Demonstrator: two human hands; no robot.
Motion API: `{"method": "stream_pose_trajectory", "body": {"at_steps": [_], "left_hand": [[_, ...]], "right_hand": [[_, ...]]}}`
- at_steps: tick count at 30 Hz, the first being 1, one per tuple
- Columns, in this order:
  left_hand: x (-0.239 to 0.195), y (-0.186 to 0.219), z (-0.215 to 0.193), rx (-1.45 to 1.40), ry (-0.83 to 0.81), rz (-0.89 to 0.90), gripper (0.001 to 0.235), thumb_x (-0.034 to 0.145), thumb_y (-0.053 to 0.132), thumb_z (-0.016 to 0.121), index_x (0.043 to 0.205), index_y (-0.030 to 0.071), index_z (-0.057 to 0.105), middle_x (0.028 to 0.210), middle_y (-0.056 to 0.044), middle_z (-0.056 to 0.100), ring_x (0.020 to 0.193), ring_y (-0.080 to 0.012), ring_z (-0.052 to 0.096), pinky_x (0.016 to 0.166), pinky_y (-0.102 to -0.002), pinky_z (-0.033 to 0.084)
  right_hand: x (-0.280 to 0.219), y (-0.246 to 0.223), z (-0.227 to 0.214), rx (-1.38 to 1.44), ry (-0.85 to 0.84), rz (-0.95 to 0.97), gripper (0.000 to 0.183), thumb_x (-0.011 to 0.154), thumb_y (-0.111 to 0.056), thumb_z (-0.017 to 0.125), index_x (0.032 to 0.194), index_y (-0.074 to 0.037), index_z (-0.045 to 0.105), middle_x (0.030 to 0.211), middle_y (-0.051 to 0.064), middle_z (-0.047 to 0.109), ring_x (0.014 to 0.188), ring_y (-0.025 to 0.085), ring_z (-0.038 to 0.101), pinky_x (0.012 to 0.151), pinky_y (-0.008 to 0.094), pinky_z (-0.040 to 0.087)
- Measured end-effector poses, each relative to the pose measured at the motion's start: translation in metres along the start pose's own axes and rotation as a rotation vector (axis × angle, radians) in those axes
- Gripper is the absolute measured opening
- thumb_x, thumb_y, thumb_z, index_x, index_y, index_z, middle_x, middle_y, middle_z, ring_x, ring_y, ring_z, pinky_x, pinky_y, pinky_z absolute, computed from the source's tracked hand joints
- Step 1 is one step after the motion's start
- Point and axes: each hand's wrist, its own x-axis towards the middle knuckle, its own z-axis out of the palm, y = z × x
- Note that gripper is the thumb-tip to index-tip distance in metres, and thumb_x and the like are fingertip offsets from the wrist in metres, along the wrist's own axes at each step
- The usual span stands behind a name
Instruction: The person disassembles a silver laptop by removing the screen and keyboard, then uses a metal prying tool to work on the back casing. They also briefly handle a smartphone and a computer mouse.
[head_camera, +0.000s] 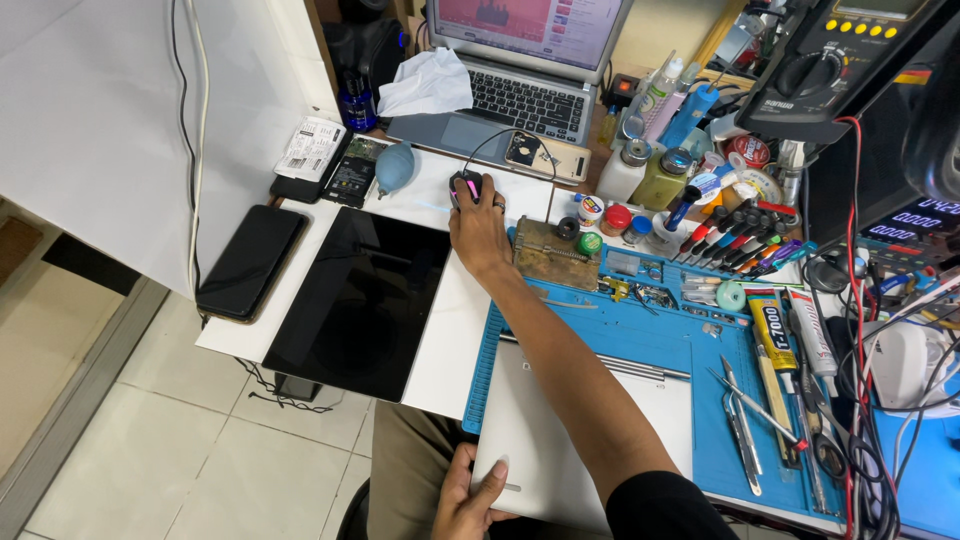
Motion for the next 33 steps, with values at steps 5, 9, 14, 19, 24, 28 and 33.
{"method": "stream_pose_trajectory", "body": {"at_steps": [5,9,14,19,24,28,33], "left_hand": [[0.001,-0.001,-0.001,0.008,-0.002,-0.001,0.029,0.096,0.019,0.077,0.118,0.002,0.066,0.1,-0.019,0.077,0.086,-0.032,0.077,0.076,-0.052,0.074],[0.003,-0.003,-0.003,-0.007,-0.011,-0.003,0.03,0.096,0.018,0.077,0.119,0.002,0.066,0.1,-0.021,0.077,0.086,-0.0329,0.077,0.075,-0.052,0.073],[0.002,-0.005,-0.001,-0.026,-0.001,0.011,0.028,0.096,0.017,0.077,0.116,0.001,0.066,0.096,-0.021,0.076,0.083,-0.0332,0.076,0.074,-0.053,0.073],[0.001,-0.003,-0.001,-0.007,0.022,0.008,0.029,0.095,0.018,0.078,0.117,0.002,0.066,0.099,-0.019,0.077,0.083,-0.0324,0.077,0.072,-0.05,0.072],[0.003,-0.004,-0.001,0.001,0.021,0.012,0.028,0.096,0.017,0.078,0.117,0.003,0.067,0.1,-0.019,0.077,0.085,-0.0313,0.076,0.072,-0.05,0.072],[0.011,-0.009,-0.013,0.002,-0.075,0.029,0.027,0.097,0.017,0.076,0.117,0.004,0.062,0.11,-0.021,0.079,0.098,-0.0332,0.079,0.081,-0.057,0.075],[-0.002,0.002,-0.009,0.07,-0.067,0.048,0.026,0.098,0.021,0.075,0.112,0.004,0.06,0.108,-0.018,0.077,0.094,-0.03,0.076,0.076,-0.051,0.071]], "right_hand": [[0.0,0.0,-0.001,-0.01,-0.002,-0.002,0.052,0.109,-0.013,0.061,0.16,-0.014,0.048,0.169,0.032,0.025,0.135,0.062,0.044,0.091,0.073,0.056],[-0.001,-0.001,-0.002,0.005,-0.002,0.0,0.051,0.109,-0.012,0.061,0.159,-0.014,0.048,0.169,0.031,0.025,0.136,0.062,0.044,0.09,0.072,0.058],[-0.001,-0.001,-0.002,-0.002,-0.015,0.004,0.052,0.11,-0.014,0.059,0.161,-0.014,0.047,0.17,0.031,0.024,0.138,0.061,0.042,0.094,0.073,0.055],[-0.001,-0.002,-0.002,-0.01,-0.012,0.008,0.052,0.109,-0.013,0.06,0.16,-0.014,0.048,0.169,0.032,0.025,0.137,0.061,0.044,0.088,0.071,0.06],[0.001,0.0,-0.001,-0.053,-0.013,-0.011,0.061,0.11,-0.015,0.059,0.167,-0.015,0.038,0.17,0.034,0.026,0.134,0.06,0.046,0.094,0.07,0.056],[-0.001,-0.001,-0.006,-0.055,0.017,-0.03,0.081,0.117,-0.039,0.058,0.179,-0.017,0.011,0.18,0.034,0.017,0.159,0.067,0.022,0.127,0.075,0.027],[-0.001,0.015,-0.082,0.512,0.103,0.015,0.051,0.116,-0.045,0.046,0.16,-0.019,0.047,0.175,0.022,0.033,0.164,0.047,0.028,0.121,0.064,0.043]]}}
